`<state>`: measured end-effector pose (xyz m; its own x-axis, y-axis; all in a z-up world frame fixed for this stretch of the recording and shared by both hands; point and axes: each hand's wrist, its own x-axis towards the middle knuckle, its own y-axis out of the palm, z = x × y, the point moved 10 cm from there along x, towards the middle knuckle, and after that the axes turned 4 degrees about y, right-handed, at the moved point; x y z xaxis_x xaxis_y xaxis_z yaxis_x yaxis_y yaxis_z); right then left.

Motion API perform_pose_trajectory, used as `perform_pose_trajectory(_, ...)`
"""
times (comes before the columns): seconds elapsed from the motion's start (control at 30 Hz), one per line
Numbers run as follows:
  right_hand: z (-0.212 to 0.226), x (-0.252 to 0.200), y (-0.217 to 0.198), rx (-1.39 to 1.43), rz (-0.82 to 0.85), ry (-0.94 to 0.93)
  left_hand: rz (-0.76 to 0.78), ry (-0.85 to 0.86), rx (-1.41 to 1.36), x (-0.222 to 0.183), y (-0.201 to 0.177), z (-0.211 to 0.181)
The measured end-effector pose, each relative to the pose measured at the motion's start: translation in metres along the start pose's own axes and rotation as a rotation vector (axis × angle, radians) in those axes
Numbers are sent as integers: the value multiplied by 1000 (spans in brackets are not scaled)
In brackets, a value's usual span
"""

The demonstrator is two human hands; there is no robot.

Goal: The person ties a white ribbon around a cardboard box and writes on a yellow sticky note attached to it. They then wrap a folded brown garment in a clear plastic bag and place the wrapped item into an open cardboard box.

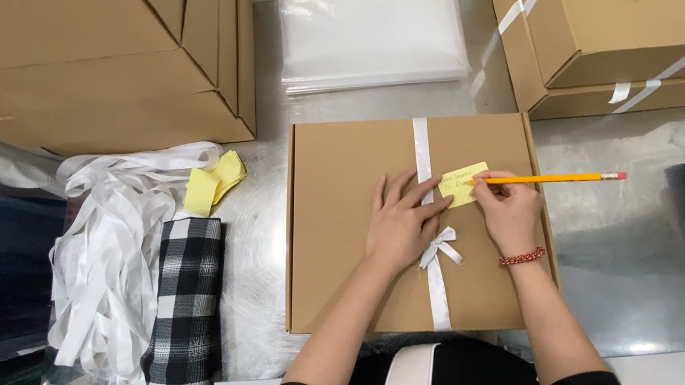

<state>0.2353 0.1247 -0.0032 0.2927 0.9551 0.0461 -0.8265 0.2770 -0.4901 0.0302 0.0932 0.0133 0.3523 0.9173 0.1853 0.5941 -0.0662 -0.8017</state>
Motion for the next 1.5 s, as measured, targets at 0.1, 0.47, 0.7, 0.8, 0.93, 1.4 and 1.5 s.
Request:
perform_pose_trajectory(0.1, -11, 3, -1, 2, -8, 3, -9, 6, 6, 1, 0, 0)
perform_pose_trajectory(0.47, -9, 4, -4, -46, -31, -6, 3, 1, 2, 1, -1, 0)
perform_pose_trajectory(0.7, -7, 3, -7, -33, -53, -10, 11, -1, 2, 1, 0, 0)
perform_pose_trajectory(0.8, -4, 0, -9, -38, -55, 1, -5, 5, 7, 0, -1, -1)
perform_pose_trajectory(0.93, -3, 0, -8, -30, -77, 6, -7, 4, 4, 0, 2, 2)
perform_pose_trajectory(1.4, -6, 0, -13, -34, -136, -2, -19, 1, 17, 0, 0, 1)
perform_pose_trajectory(1.5, -6, -4, -14, 35, -162, 45, -15, -3, 13, 0, 1, 1)
